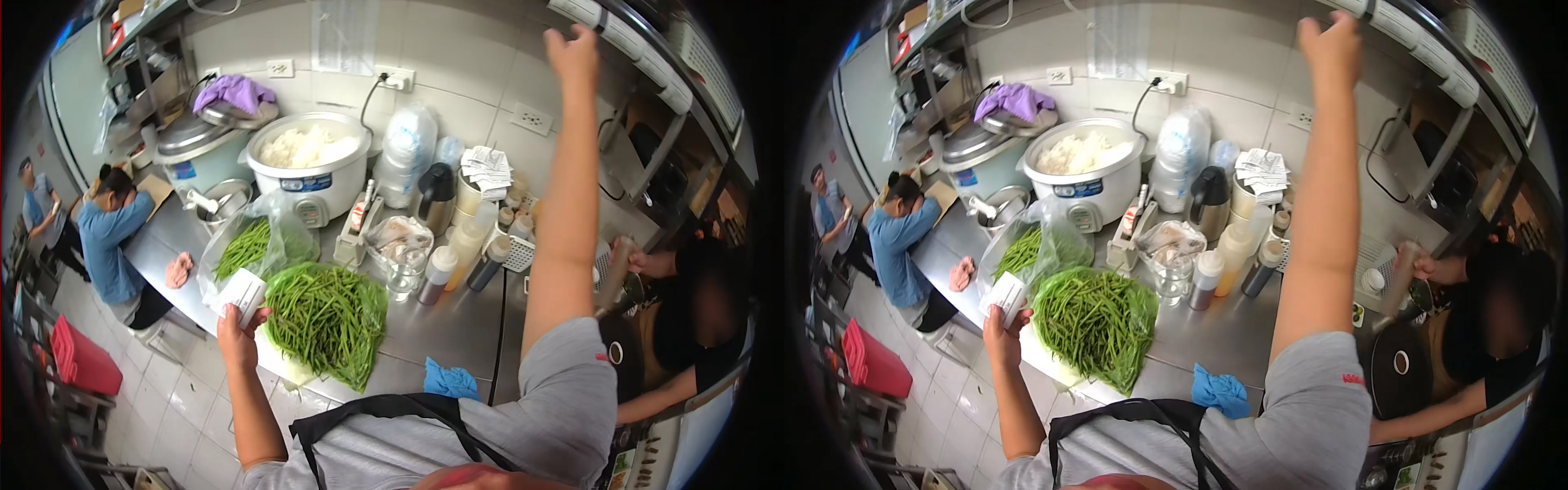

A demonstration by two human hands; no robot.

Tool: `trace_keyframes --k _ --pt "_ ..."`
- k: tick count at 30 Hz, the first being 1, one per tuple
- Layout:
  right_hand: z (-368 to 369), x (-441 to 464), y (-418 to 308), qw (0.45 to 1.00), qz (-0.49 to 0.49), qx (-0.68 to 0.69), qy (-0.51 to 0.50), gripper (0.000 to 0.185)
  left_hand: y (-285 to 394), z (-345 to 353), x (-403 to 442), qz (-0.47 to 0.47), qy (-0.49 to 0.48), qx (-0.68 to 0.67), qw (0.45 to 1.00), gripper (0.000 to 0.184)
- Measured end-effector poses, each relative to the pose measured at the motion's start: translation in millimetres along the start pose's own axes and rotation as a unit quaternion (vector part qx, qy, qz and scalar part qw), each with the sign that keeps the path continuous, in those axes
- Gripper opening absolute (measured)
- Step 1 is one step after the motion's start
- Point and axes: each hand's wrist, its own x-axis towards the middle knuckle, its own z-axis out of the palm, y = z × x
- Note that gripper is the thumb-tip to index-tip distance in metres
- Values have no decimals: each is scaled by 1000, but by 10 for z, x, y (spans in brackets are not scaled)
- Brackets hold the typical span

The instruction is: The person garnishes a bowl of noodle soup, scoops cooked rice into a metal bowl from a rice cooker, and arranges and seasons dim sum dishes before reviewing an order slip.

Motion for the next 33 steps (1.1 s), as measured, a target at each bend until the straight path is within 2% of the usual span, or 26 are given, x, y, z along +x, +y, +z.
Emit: trace_keyframes --k 2,3,4,5,6,8,10,13,16,20,24,28,31,33 --pt "154 -637 -415 966 1 177 -187 45 124 -155 -53 5 3 6 1000 41" --pt "201 -1015 -726 920 9 256 -297 40 213 -235 -86 1 22 9 1000 41" --pt "153 -1388 -1067 846 32 334 -415 38 251 -380 -88 -4 -3 7 1000 40" --pt "62 -1765 -1404 748 51 403 -526 37 337 -429 -123 -3 9 -1 1000 40" --pt "-50 -2128 -1725 677 67 430 -593 36 386 -509 -154 10 17 -36 999 39" --pt "-257 -2765 -2336 528 91 465 -705 36 568 -761 -229 0 -41 -54 998 41" --pt "-439 -3341 -2903 387 108 480 -780 36 798 -1034 -327 -8 -70 -41 997 43" --pt "-728 -3973 -3759 250 145 514 -808 39 1063 -1568 -457 -35 -83 -11 996 43" --pt "-1037 -4362 -4554 114 241 555 -788 35 1252 -2072 -721 -60 -23 3 998 41" --pt "-1394 -4814 -5590 -6 226 578 -784 25 1499 -2771 -1067 -78 39 12 996 39" --pt "-1858 -5042 -6373 -84 189 630 -749 26 1706 -3320 -1424 -87 137 43 986 40" --pt "-2290 -5332 -7057 -106 91 673 -726 20 1906 -3843 -1755 -72 256 69 961 36" --pt "-2582 -5399 -7506 -69 19 687 -723 10 1998 -4249 -1854 -22 346 101 932 29" --pt "-2669 -5617 -7866 1 -36 762 -647 9 2099 -4594 -1873 -7 394 140 908 29"
